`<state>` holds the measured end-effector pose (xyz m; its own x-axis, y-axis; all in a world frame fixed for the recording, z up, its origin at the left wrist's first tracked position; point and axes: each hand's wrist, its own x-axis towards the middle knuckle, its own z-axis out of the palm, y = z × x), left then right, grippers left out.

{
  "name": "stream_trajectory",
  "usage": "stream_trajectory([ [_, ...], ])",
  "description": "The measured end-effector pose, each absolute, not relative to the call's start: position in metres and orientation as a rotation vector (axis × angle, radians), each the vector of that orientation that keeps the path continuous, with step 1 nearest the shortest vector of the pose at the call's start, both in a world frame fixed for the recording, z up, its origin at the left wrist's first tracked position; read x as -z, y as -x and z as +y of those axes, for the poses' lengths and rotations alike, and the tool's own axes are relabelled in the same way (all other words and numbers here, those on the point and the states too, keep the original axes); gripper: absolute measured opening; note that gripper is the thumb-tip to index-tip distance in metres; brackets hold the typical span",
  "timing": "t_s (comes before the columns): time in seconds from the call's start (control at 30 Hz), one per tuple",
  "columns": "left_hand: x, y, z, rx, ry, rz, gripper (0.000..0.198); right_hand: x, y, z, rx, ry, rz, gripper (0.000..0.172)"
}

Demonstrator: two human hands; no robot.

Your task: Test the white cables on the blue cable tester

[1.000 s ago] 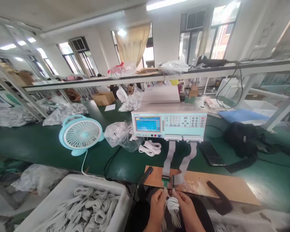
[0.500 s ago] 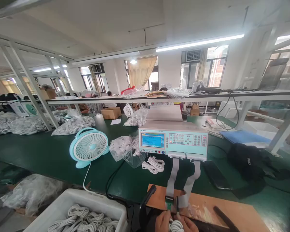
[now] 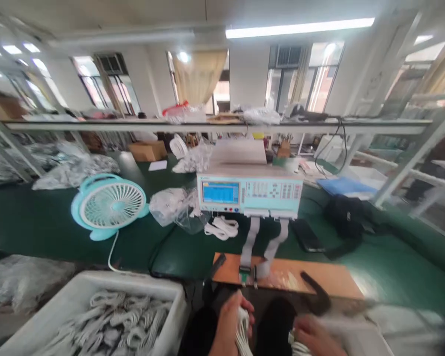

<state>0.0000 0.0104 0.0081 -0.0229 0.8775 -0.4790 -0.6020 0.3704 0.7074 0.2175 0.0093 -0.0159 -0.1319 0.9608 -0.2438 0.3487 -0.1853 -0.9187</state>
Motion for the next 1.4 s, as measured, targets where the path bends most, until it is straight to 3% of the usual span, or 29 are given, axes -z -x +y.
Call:
stream_trajectory([
  [0.1, -0.033, 0.004, 0.002, -1.308, -0.169, 0.783, 0.031, -0.009, -0.247, -0.014, -0.969, 1.832, -1.713, 0.016],
  [0.13, -0.039, 0.003, 0.002, -1.332, -0.152, 0.708, 0.03, -0.016, -0.243, -0.021, -1.07, 1.788, -1.714, 0.025],
  [0.2, -0.047, -0.002, 0.003, -1.375, -0.169, 0.618, 0.031, -0.025, -0.218, -0.034, -1.603, 1.493, -1.578, 0.041],
  [0.27, -0.049, -0.009, 0.003, -1.411, -0.245, 0.627, 0.03, -0.026, -0.183, -0.042, -2.056, 1.083, -1.215, 0.045],
  [0.33, -0.047, -0.01, 0.001, -1.381, -0.4, 0.749, 0.025, -0.022, -0.154, -0.042, -2.059, 0.902, -0.913, 0.042],
  [0.43, -0.038, 0.002, -0.005, -1.304, -0.863, 1.137, 0.02, -0.011, -0.134, -0.036, -1.997, 0.876, -0.672, 0.027],
  [0.53, -0.028, 0.021, -0.015, -1.363, -1.545, 1.464, 0.03, -0.004, -0.134, -0.032, -2.067, 0.852, -0.522, 0.031],
  [0.7, -0.018, 0.03, -0.032, -0.954, -2.235, 1.164, 0.032, -0.004, -0.13, -0.037, -2.127, 0.758, -0.34, 0.035],
  [0.87, -0.017, 0.02, -0.034, -0.881, -2.192, 1.069, 0.035, -0.009, -0.121, -0.04, -2.109, 0.76, -0.255, 0.032],
  [1.13, -0.016, 0.023, -0.02, -0.96, -1.502, 1.055, 0.013, 0.0, -0.131, -0.038, -2.101, 0.994, -0.589, 0.039],
  [1.23, -0.014, 0.024, -0.018, -0.979, -1.429, 1.118, 0.014, 0.003, -0.142, -0.034, -1.849, 1.294, -1.076, 0.043],
  [1.33, -0.013, 0.022, -0.018, -1.001, -1.415, 1.191, 0.018, -0.002, -0.153, -0.027, -1.122, 1.487, -1.598, 0.022],
  [1.4, -0.014, 0.019, -0.017, -1.005, -1.409, 1.209, 0.019, -0.01, -0.157, -0.023, -0.866, 1.343, -1.868, 0.017],
])
